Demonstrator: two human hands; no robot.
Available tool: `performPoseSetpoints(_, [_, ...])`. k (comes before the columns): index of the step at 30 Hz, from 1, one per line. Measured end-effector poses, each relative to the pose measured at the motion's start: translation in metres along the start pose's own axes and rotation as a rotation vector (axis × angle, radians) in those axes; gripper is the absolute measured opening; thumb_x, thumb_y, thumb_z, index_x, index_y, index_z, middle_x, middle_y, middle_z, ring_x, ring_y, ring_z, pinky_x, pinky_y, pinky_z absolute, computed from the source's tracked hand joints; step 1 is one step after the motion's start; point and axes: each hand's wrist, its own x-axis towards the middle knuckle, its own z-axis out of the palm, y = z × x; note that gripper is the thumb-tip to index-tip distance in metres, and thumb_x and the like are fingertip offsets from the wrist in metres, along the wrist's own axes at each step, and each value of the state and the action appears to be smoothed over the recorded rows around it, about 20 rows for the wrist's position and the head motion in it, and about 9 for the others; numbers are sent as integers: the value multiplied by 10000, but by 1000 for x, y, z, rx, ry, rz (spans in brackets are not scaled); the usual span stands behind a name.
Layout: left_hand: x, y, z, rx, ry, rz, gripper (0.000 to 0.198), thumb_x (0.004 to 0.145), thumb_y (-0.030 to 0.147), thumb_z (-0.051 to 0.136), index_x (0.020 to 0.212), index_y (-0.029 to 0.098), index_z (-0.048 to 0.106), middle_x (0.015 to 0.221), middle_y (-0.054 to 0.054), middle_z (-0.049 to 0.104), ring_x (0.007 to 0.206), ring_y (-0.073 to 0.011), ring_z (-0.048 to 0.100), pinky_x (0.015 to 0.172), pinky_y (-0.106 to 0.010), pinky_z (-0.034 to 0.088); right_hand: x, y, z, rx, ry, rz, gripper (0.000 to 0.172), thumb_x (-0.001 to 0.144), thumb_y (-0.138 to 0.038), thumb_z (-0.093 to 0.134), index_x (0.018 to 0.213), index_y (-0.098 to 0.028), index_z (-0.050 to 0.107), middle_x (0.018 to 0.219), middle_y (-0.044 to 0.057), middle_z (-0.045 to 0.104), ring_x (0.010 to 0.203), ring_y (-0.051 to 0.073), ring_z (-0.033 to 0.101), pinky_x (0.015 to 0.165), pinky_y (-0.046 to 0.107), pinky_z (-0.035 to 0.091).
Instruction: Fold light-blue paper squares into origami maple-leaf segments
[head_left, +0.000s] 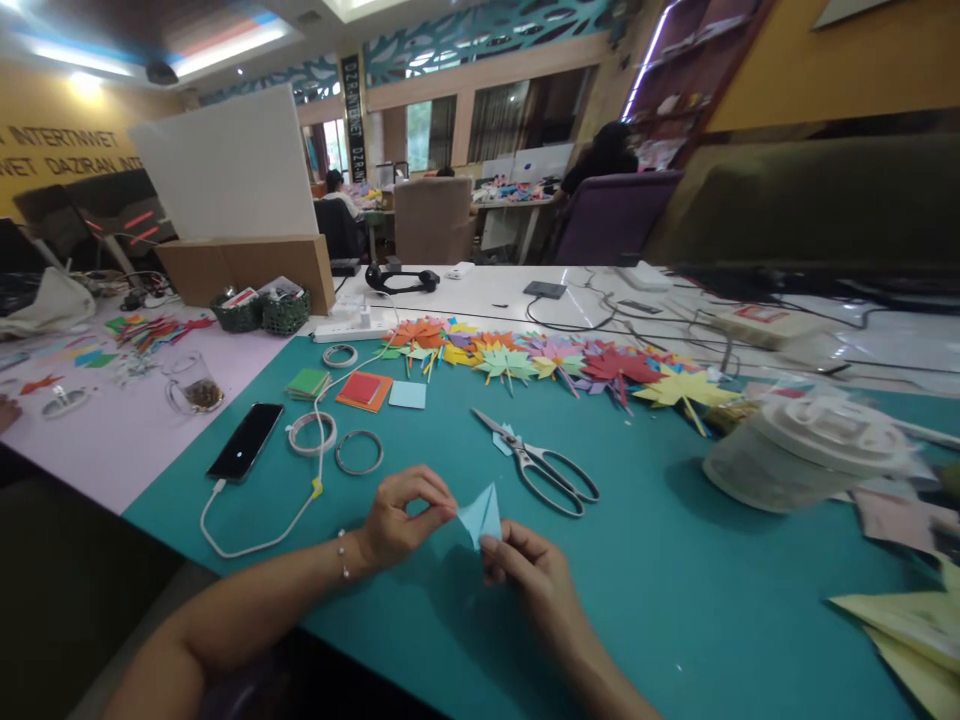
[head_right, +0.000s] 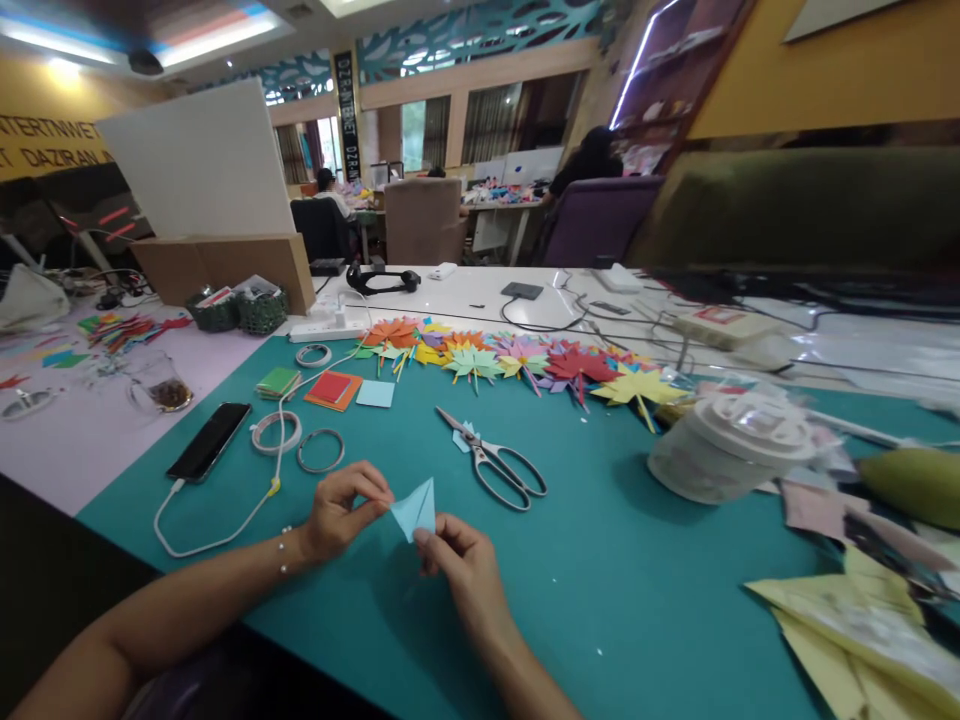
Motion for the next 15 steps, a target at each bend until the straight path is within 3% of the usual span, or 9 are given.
performPoseSetpoints(8, [25, 12, 9, 115, 34, 16, 181, 796, 244, 565, 635, 160, 564, 638, -30, 604, 649, -141, 580, 633, -275, 469, 7, -18, -6, -6, -16, 2, 318, 628, -428, 663, 507, -172, 519, 437, -32, 438, 428, 109, 421, 470, 250, 346])
performPoseSetpoints(15, [14, -2, 20, 105, 59, -5, 163, 794, 236, 568, 648, 162, 578, 643, -30, 609, 652, -142, 582, 641, -278, 471, 14, 0, -17, -57, -33, -55, 329, 637, -433, 658, 496, -170, 520, 447, -21, 463, 450, 115, 436, 484, 249, 339])
